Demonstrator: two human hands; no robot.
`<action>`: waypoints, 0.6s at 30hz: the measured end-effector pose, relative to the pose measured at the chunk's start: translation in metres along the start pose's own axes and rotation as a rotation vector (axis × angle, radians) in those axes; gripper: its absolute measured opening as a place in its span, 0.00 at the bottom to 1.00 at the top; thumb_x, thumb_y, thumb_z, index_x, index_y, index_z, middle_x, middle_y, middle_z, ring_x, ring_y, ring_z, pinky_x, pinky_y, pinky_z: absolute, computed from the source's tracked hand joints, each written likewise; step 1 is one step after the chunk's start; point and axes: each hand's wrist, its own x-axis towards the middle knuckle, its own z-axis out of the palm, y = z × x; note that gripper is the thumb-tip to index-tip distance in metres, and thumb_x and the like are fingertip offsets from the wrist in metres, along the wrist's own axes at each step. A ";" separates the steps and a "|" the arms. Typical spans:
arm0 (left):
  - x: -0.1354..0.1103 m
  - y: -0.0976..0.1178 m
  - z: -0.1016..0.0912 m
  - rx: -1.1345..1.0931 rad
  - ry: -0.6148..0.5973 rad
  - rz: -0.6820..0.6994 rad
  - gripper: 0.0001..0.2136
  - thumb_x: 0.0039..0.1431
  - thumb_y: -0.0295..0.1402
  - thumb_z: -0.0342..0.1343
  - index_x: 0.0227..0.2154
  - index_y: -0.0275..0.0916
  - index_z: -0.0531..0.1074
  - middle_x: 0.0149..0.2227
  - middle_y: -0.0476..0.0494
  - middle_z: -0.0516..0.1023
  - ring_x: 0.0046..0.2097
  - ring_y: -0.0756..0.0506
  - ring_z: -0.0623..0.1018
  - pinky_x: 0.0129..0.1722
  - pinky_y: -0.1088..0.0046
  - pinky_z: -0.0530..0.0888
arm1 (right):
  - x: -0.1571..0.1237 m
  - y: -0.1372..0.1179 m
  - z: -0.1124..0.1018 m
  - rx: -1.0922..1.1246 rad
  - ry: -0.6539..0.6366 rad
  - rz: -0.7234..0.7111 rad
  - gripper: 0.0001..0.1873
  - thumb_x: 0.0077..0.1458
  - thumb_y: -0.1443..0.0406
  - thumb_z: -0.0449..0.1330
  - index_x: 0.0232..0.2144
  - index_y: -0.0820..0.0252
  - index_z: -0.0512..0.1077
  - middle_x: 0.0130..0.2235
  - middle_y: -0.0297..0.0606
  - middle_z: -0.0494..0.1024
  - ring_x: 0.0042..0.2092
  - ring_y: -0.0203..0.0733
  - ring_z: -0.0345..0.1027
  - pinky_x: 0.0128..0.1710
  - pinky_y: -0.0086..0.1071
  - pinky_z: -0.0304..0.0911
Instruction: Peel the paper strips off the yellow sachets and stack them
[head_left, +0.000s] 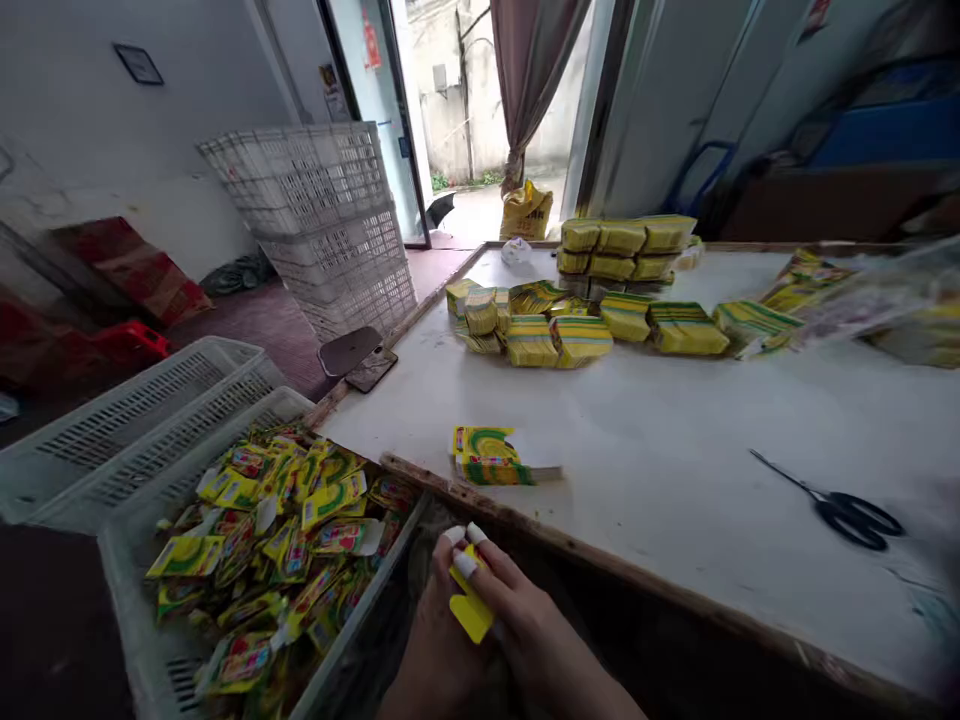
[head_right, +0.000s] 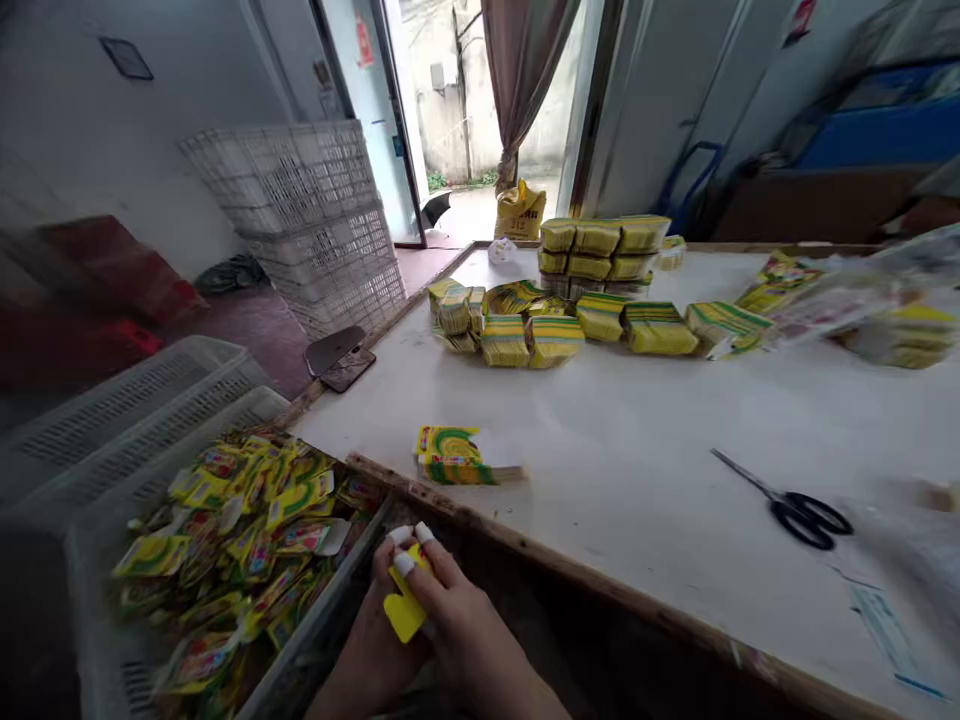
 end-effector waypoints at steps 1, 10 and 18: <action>0.000 0.003 -0.002 0.037 0.031 -0.009 0.35 0.52 0.35 0.56 0.58 0.41 0.43 0.58 0.30 0.64 0.59 0.37 0.70 0.57 0.51 0.69 | 0.000 0.003 -0.002 0.005 0.050 0.002 0.24 0.64 0.67 0.49 0.61 0.48 0.59 0.67 0.42 0.56 0.63 0.48 0.58 0.58 0.41 0.63; -0.004 0.011 -0.022 0.259 0.013 -0.095 0.30 0.50 0.36 0.55 0.55 0.35 0.55 0.53 0.30 0.72 0.54 0.34 0.73 0.54 0.49 0.70 | 0.001 0.000 -0.028 -0.176 -0.106 0.053 0.29 0.54 0.74 0.52 0.58 0.58 0.64 0.67 0.54 0.53 0.63 0.50 0.59 0.57 0.38 0.61; 0.004 0.014 -0.030 0.240 -0.074 -0.046 0.34 0.43 0.31 0.58 0.57 0.38 0.56 0.49 0.35 0.76 0.50 0.35 0.76 0.50 0.53 0.74 | 0.012 -0.011 -0.045 -0.090 -0.085 0.084 0.21 0.39 0.76 0.60 0.36 0.52 0.79 0.52 0.39 0.74 0.51 0.47 0.71 0.50 0.34 0.66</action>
